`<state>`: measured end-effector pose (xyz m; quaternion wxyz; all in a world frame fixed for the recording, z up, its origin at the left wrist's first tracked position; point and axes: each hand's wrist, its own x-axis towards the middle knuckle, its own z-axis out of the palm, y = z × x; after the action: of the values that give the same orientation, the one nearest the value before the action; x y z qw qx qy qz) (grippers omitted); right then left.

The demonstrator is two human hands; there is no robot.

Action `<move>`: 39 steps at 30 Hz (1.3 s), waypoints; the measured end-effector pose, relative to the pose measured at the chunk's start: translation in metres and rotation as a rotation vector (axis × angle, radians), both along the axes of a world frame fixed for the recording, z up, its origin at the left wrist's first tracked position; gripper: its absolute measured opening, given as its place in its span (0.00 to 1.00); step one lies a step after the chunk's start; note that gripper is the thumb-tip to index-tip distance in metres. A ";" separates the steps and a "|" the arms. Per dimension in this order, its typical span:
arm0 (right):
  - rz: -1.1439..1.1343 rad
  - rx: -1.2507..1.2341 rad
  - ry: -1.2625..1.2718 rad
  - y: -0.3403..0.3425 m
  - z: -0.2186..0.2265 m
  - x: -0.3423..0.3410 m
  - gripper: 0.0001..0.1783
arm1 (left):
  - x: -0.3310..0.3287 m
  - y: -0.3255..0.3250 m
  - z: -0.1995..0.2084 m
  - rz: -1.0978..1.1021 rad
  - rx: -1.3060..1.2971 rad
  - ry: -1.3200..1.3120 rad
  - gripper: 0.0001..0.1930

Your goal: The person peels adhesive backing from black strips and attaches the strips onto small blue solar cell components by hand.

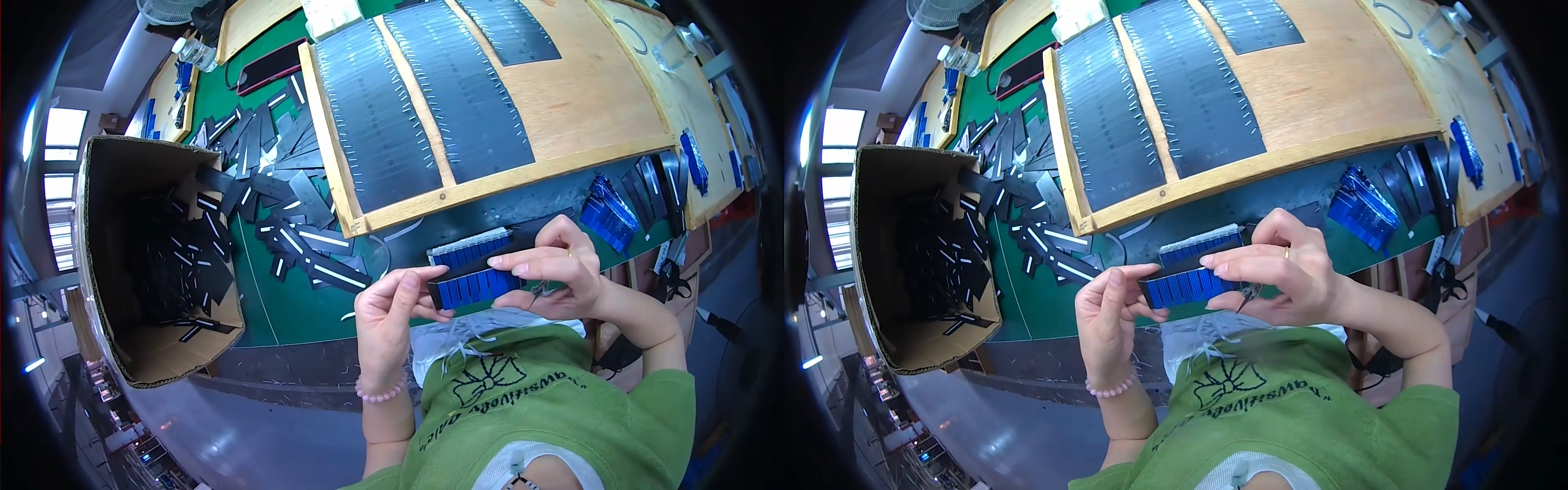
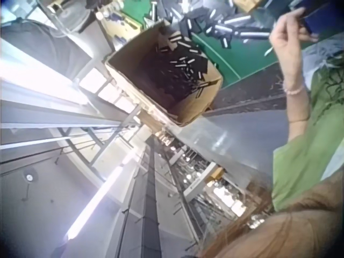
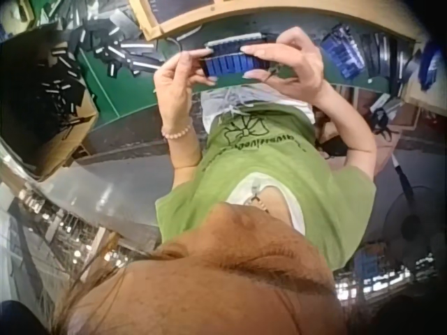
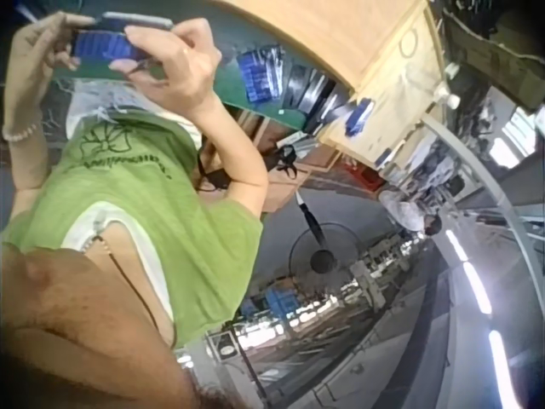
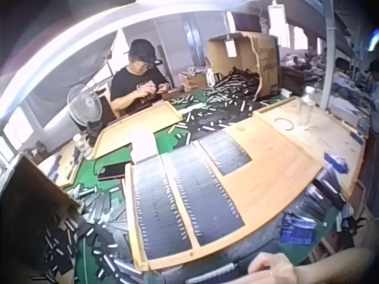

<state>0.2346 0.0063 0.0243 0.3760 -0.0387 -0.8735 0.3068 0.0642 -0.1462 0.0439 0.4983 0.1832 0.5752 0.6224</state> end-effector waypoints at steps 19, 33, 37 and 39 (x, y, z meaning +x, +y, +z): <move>0.030 -0.060 0.065 -0.001 0.004 -0.001 0.32 | 0.001 0.003 -0.010 -0.025 0.002 -0.168 0.07; 0.004 -0.096 0.089 0.001 0.005 0.002 0.27 | 0.004 0.004 -0.009 -0.017 0.023 -0.163 0.07; -0.004 -0.069 0.056 0.002 0.005 0.004 0.27 | 0.006 0.006 -0.006 -0.002 0.014 -0.133 0.08; 0.006 -0.007 0.020 0.003 0.007 0.004 0.31 | 0.007 0.007 -0.005 0.006 0.008 -0.131 0.08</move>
<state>0.2385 0.0095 0.0310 0.3839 -0.0343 -0.8687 0.3111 0.0711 -0.1396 0.0386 0.5322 0.1424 0.5394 0.6368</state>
